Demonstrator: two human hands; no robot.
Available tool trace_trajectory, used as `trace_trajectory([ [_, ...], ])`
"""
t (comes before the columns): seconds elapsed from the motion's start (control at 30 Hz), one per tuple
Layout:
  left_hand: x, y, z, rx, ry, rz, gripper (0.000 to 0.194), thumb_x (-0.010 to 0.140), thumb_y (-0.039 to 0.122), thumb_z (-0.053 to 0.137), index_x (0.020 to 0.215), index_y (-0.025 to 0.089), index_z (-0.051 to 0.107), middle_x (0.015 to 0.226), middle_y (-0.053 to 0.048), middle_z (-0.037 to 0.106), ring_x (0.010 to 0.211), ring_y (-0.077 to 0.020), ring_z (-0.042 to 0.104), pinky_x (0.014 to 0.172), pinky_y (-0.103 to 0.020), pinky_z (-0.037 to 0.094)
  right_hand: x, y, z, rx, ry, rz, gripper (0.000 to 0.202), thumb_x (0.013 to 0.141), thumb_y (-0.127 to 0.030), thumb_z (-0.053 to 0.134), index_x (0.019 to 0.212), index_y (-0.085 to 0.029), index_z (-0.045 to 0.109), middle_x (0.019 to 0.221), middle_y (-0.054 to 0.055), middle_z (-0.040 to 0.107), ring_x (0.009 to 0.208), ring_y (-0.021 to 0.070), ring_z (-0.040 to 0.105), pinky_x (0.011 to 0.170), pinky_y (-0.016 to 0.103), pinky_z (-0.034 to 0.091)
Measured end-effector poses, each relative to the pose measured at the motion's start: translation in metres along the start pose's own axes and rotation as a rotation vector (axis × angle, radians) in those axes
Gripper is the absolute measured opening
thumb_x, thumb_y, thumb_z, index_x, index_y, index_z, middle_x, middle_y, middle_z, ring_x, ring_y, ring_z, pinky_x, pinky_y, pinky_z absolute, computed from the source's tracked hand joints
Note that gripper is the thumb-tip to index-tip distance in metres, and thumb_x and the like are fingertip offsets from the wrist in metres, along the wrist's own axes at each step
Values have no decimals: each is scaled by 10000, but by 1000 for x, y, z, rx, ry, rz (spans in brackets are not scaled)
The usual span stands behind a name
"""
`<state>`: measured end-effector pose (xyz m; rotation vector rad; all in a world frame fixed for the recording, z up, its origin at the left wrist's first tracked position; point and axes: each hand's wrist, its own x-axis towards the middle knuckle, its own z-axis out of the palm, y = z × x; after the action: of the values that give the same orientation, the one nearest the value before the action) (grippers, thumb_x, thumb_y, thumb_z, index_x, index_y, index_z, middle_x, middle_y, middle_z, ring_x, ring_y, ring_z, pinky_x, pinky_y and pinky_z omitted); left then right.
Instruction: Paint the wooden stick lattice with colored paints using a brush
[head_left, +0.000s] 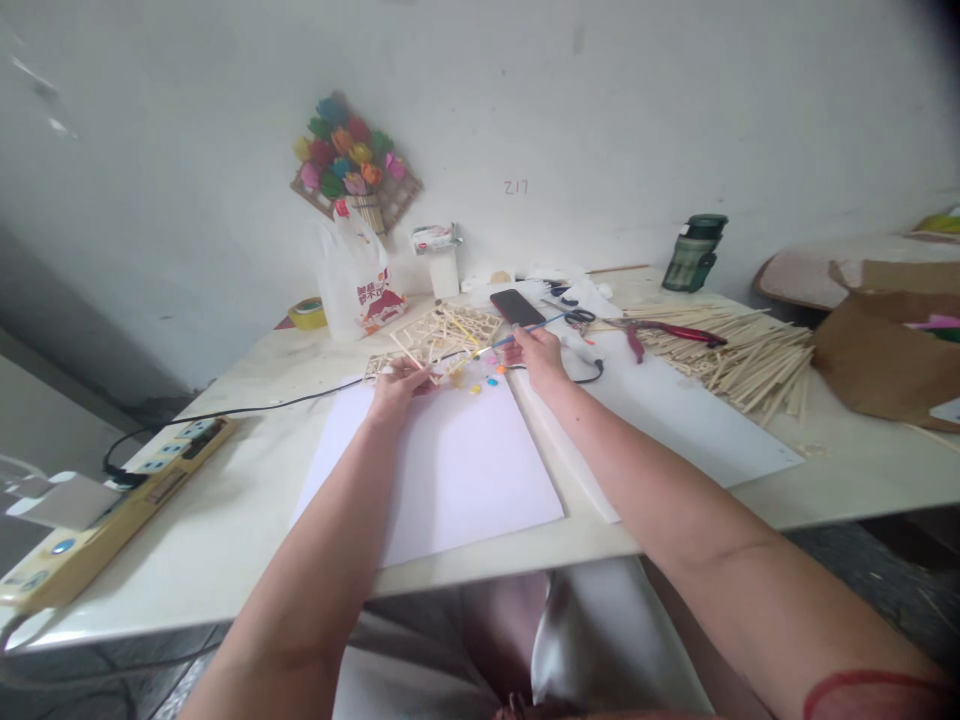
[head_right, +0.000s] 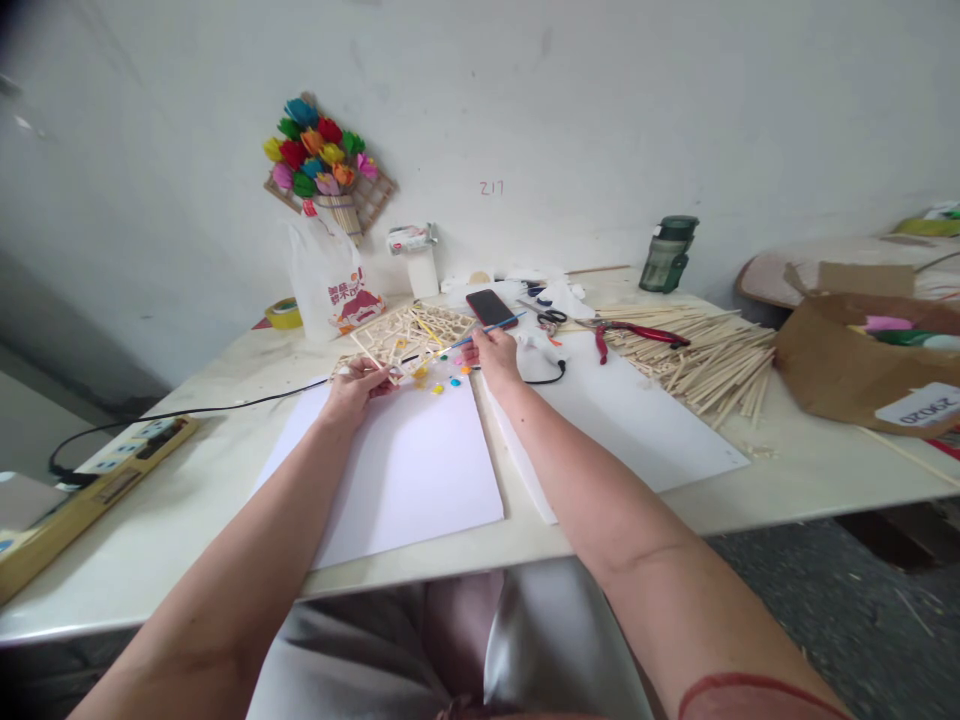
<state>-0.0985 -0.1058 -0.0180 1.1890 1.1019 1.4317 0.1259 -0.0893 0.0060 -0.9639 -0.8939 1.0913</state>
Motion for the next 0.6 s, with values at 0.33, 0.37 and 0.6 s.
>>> trace_trajectory([
  [0.33,-1,2,1,-11,-39,11,516,451,423,881,712,180,508,654,-35,698,516,-127,609,537,-239,471,-4,8,7,-8,-64,6,199,853,-248,607,687,-178,520,498,-35,624,389,92,579,412,189,499],
  [0.37,-1,2,1,-12,-38,11,517,451,421,881,716,181,507,654,-34,700,517,-126,610,537,-237,471,-4,8,8,-4,-65,6,195,859,-239,595,689,-177,521,500,-34,628,391,93,582,412,190,500],
  [0.6,0,-1,-1,-12,-46,17,502,467,405,875,729,184,508,668,-28,704,520,-125,612,540,-237,476,-7,6,11,-16,-61,25,209,884,-183,556,677,-174,526,484,-38,622,389,94,588,405,187,501],
])
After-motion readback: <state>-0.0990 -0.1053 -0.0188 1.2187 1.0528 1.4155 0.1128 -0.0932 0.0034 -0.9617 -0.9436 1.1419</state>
